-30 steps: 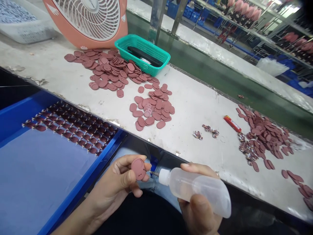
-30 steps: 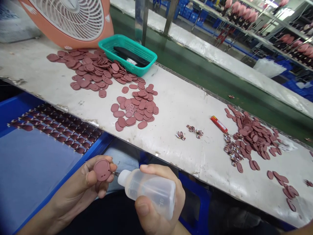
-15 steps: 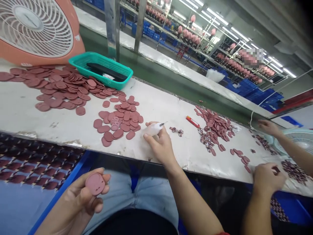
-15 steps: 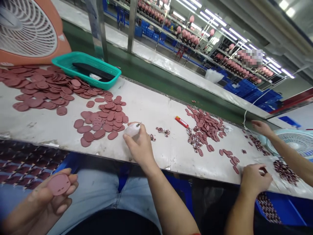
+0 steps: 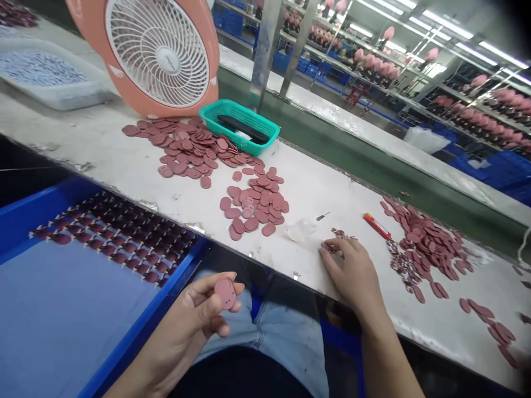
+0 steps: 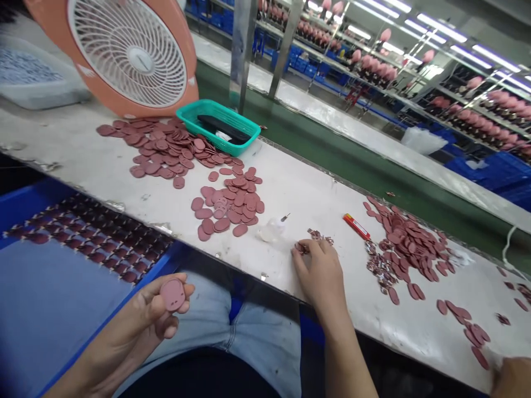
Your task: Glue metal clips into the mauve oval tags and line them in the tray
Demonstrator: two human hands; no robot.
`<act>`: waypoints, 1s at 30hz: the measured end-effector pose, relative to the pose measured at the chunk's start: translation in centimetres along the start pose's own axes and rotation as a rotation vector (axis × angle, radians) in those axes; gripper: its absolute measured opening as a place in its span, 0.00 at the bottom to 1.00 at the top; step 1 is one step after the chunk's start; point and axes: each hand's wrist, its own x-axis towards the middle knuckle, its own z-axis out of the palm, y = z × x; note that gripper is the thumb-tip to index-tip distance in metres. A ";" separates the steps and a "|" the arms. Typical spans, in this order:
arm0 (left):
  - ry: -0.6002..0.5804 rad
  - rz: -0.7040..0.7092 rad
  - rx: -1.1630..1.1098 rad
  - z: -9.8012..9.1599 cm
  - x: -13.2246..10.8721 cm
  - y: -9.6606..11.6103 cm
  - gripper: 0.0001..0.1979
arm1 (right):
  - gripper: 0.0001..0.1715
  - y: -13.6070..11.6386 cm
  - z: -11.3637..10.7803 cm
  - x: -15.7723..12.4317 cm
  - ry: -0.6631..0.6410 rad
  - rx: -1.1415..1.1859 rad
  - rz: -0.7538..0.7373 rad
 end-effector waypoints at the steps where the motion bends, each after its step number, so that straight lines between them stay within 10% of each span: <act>1: 0.022 -0.013 -0.010 0.0 0.0 0.0 0.18 | 0.13 0.2 -0.2 -0.1 -0.025 0.002 -0.026; 17: -0.015 -0.164 -0.085 0.9 -0.3 0.4 0.21 | 0.15 1.9 -1.9 -0.2 -0.072 0.056 0.028; 30: -0.243 -0.216 -0.001 0.7 0.2 -0.8 0.21 | 0.08 -11.5 -0.5 -6.7 -0.309 0.870 -0.178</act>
